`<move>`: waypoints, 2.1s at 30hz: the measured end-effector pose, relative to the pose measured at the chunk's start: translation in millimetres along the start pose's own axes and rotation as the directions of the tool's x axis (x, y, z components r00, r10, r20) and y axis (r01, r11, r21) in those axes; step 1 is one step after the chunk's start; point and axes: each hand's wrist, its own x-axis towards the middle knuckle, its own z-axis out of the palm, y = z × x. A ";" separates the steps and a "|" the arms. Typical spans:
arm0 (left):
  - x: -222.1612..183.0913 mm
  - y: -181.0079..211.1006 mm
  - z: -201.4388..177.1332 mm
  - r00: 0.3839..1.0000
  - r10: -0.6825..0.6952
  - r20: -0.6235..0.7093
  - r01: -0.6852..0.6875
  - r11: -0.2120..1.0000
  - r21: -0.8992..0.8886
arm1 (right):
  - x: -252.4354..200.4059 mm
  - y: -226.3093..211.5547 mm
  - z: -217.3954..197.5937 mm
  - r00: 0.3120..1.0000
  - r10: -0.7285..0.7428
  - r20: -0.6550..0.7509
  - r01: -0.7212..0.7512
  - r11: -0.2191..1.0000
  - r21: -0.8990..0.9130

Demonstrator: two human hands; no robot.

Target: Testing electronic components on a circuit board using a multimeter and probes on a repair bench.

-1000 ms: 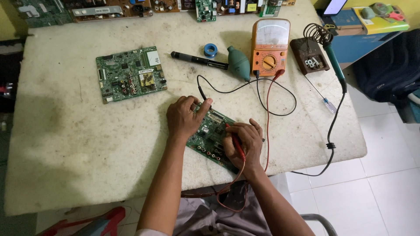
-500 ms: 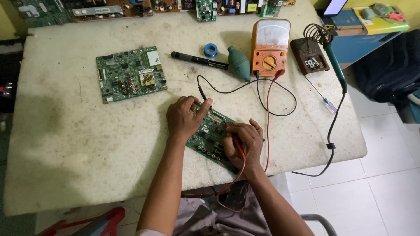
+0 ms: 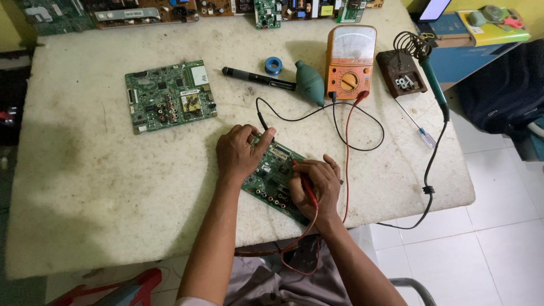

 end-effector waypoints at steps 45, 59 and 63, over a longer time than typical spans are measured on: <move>-5.2 -6.5 -6.3 0.997 -0.069 -0.041 0.061 0.983 -0.175 | 9.2 10.1 -36.6 0.992 0.120 0.050 -0.127 0.978 0.165; -16.5 -12.8 -8.2 0.988 -0.115 -0.101 0.100 0.985 -0.144 | 2.3 21.6 -28.4 0.870 0.483 -0.095 -0.415 0.823 0.388; -19.6 -15.1 -15.2 0.959 -0.189 -0.212 0.137 0.961 -0.239 | 8.3 12.9 -26.6 0.898 0.439 -0.031 -0.405 0.852 0.331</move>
